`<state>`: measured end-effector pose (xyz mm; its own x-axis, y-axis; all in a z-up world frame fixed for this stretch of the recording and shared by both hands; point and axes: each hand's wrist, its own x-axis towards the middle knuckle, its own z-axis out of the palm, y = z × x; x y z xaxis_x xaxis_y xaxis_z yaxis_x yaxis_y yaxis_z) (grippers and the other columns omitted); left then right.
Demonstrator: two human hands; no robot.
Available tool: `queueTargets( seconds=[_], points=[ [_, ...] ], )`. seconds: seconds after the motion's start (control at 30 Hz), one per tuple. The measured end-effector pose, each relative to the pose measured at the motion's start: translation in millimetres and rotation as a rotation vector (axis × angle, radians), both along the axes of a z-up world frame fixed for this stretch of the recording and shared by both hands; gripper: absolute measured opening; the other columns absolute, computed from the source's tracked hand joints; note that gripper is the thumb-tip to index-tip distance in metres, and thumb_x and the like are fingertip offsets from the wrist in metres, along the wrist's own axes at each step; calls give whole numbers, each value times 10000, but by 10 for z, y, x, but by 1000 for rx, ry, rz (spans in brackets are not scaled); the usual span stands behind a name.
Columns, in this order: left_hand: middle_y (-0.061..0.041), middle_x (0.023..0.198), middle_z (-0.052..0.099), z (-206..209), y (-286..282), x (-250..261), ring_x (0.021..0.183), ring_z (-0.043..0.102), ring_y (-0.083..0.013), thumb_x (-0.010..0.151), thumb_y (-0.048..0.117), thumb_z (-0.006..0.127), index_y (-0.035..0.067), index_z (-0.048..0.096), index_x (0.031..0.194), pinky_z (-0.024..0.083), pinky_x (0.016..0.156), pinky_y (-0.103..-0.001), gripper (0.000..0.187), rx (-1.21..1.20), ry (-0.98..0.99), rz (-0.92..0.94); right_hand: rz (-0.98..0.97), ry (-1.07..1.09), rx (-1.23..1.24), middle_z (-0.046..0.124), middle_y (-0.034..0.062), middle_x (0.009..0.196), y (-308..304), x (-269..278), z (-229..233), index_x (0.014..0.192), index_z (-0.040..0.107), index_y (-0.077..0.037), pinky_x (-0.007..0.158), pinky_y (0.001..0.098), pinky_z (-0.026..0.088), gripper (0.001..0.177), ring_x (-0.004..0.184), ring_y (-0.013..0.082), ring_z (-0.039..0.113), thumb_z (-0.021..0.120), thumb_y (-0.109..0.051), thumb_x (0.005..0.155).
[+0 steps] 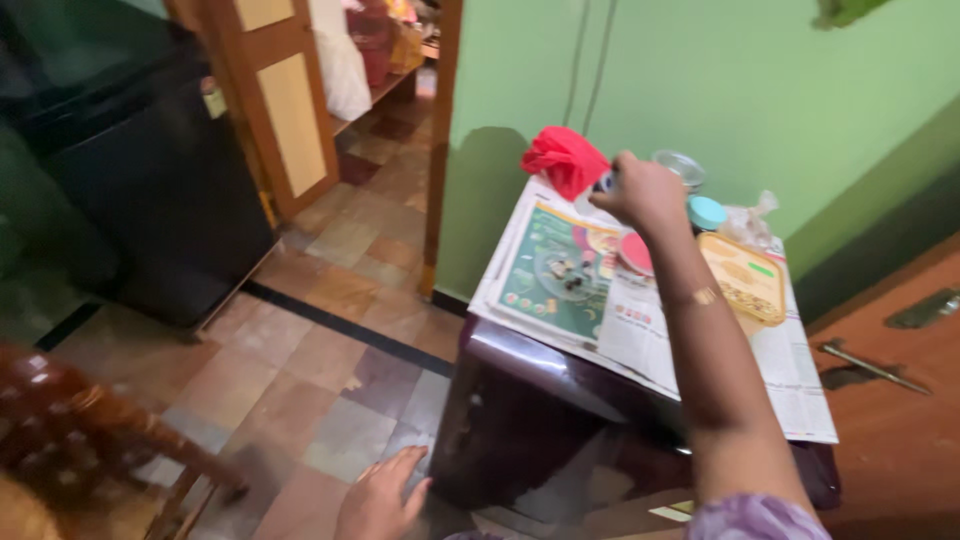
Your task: The person prepares infant formula by taking a white bottle and using a spoon to scoop powder from a small container into the bottle.
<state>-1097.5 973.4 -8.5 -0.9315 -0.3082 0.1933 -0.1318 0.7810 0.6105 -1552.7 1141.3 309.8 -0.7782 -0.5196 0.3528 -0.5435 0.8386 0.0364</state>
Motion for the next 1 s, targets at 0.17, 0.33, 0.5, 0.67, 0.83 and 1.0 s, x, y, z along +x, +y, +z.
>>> queueTargets(
  seconds=[0.17,0.33,0.5,0.67,0.83,1.0],
  points=[
    [-82,1235,727,671,71,361,1107,691,-306,841,290,764,185,614,1338,539,945,-410,530,123,18,33,224,-18,-195,746,177,913,128,1801,94,1187,657,-58,699,465,557,628,815,351,726,816,-496,765],
    [-236,1295,633,1251,95,927,1168,623,-420,808,281,818,48,429,1474,504,952,-450,806,169,245,19,341,-463,-264,756,136,825,-32,3462,-296,1022,712,-102,656,413,579,481,741,308,752,821,-442,700],
    [-324,1384,566,1496,90,1531,1245,557,-471,719,267,841,5,419,1431,467,992,-481,868,29,515,42,612,-630,-192,728,170,778,-496,4640,-745,1014,698,-74,641,436,563,539,727,361,728,847,-498,714],
    [-179,1171,703,1262,46,2220,1103,658,-394,786,190,781,87,558,1332,535,903,-459,599,286,326,269,804,-704,-158,723,165,804,-715,5379,-866,1016,688,-70,660,448,550,497,770,373,712,837,-462,750],
    [-200,1105,686,1188,151,2832,1041,634,-427,737,156,790,54,565,1258,514,860,-483,577,143,385,462,974,-730,-82,738,138,833,-848,5905,-779,1054,676,-96,672,441,541,473,801,358,714,861,-382,726],
    [-189,1147,677,1113,361,3387,1084,636,-405,756,183,807,49,565,1243,524,888,-463,561,100,378,680,1196,-755,-36,740,113,866,-865,6324,-745,1087,663,-114,669,412,558,444,784,319,732,860,-295,732]
  ],
)
